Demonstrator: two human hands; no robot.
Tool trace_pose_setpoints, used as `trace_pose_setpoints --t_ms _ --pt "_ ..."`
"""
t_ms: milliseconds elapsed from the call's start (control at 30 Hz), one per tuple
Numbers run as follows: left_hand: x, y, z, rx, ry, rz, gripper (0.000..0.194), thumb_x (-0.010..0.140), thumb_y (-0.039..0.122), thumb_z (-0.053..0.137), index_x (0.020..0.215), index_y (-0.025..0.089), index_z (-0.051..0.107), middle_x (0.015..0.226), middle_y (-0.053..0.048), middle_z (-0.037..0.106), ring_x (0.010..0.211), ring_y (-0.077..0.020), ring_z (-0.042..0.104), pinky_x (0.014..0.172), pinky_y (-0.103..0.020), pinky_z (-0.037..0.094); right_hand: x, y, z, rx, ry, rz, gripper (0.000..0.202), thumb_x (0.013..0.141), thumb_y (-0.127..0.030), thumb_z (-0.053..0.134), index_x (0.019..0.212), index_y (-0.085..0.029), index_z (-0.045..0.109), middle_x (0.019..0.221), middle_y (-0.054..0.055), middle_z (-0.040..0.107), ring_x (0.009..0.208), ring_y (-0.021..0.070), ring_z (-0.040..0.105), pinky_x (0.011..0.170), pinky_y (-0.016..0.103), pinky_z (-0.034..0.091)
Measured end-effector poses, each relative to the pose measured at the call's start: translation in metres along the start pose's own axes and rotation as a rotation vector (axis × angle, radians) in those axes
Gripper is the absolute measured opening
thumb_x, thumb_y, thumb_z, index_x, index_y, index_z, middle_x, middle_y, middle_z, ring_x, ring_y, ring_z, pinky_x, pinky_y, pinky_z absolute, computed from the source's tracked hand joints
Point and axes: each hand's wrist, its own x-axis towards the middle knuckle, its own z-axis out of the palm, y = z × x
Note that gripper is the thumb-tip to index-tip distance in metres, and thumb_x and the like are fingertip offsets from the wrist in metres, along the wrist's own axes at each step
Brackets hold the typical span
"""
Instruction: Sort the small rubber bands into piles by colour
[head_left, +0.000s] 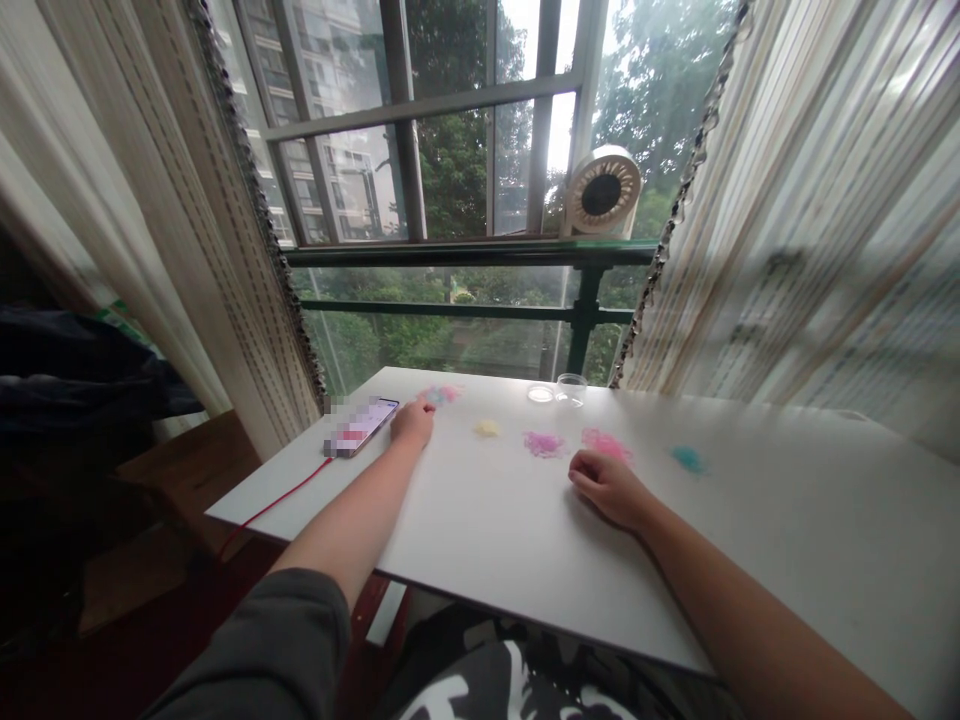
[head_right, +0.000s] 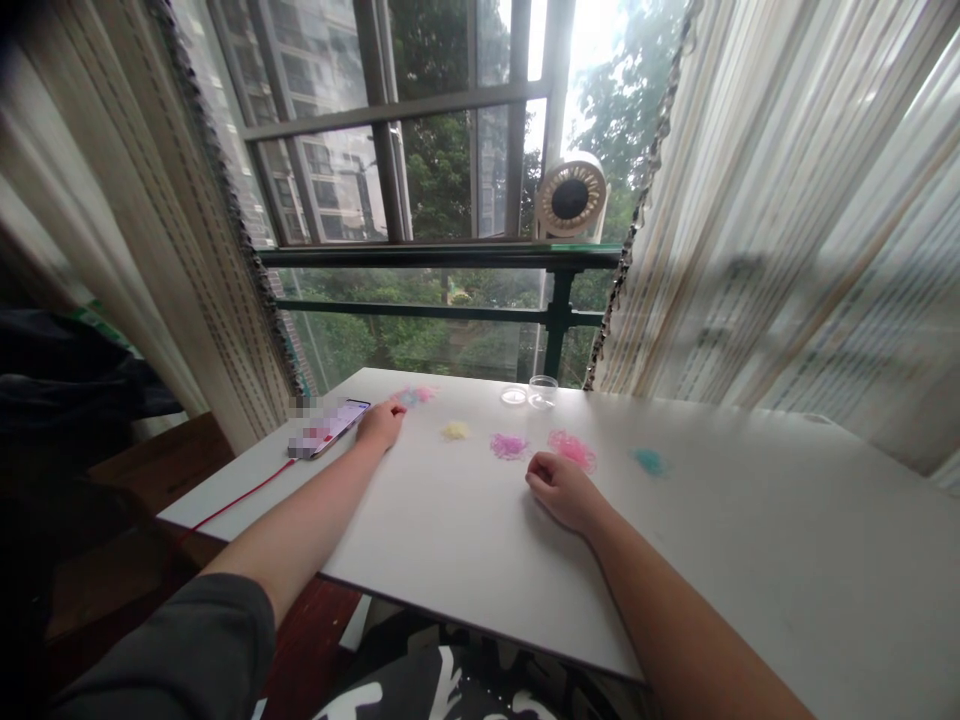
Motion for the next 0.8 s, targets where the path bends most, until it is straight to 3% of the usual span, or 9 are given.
trace_pose_setpoints --t_ms 200,433,800 --pt "-0.006 -0.006 -0.007 -0.234 -0.052 0.059 0.023 0.075 0.022 0.057 0.096 0.018 0.061 0.088 -0.005 0.069 0.080 -0.0171 0.062 0.076 -0.027 0.047 0.000 0.000 0.000 -0.001 0.005 0.005 0.013 0.073 -0.027 0.047 0.066 -0.018 0.051 0.057 -0.002 0.049 0.054 0.0127 0.044 0.052 0.025 0.032" --pt "-0.013 -0.006 -0.013 -0.501 -0.178 0.164 0.025 0.071 0.026 0.062 0.091 0.012 0.061 0.090 -0.007 0.069 0.081 -0.0165 0.064 0.077 -0.028 0.050 0.000 0.000 0.001 -0.010 0.003 0.015 0.013 0.074 -0.028 0.047 0.066 -0.018 0.051 0.057 -0.003 0.049 0.054 0.0124 0.044 0.053 0.025 0.031" --pt "-0.016 -0.001 -0.012 -0.639 -0.285 0.203 0.020 0.065 0.023 0.065 0.083 0.013 0.062 0.083 -0.006 0.068 0.078 -0.0168 0.063 0.080 -0.032 0.050 -0.001 -0.001 0.000 0.021 0.001 0.022 0.012 0.074 -0.028 0.048 0.067 -0.018 0.052 0.056 -0.003 0.048 0.053 0.0118 0.043 0.052 0.025 0.031"
